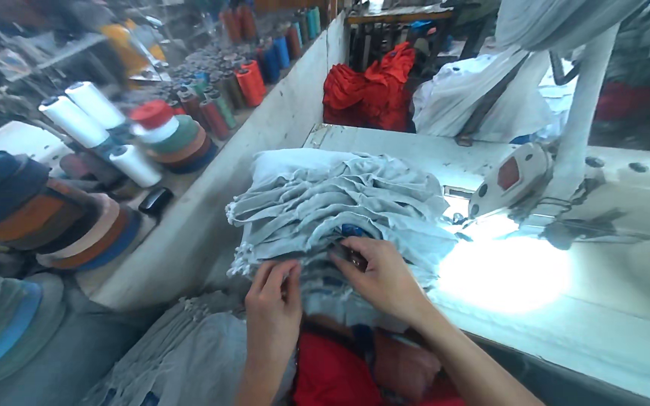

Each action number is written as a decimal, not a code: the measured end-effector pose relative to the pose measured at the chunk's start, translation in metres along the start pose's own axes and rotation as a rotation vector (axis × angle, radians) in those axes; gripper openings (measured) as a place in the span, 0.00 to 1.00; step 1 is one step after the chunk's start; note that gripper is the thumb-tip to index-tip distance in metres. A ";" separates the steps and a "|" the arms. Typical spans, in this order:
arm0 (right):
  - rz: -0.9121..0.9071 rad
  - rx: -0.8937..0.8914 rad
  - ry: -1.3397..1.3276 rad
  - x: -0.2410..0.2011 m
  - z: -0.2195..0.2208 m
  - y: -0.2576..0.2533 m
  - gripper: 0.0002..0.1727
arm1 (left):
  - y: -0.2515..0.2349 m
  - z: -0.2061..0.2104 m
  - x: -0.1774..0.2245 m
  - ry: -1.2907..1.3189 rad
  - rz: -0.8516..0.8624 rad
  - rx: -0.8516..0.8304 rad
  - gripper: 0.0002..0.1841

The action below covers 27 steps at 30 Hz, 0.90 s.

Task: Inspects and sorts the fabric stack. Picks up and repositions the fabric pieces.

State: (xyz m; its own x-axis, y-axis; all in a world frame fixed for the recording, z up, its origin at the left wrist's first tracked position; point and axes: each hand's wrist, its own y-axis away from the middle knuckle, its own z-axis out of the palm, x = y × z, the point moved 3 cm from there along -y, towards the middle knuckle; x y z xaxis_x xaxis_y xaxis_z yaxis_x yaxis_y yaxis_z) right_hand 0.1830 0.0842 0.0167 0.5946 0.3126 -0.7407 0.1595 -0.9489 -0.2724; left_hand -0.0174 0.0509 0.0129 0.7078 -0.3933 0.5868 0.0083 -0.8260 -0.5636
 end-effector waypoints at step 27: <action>-0.137 0.017 0.685 -0.017 0.013 -0.005 0.17 | -0.107 0.034 -0.012 -0.141 0.070 -0.340 0.09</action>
State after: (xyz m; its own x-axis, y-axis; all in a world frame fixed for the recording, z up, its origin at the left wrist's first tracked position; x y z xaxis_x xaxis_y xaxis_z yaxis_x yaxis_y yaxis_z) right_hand 0.1615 0.0842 0.0225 0.9337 0.3266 -0.1467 0.2599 -0.9002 -0.3495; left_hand -0.0024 0.1575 0.0464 0.7890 -0.4134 0.4546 -0.2618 -0.8955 -0.3598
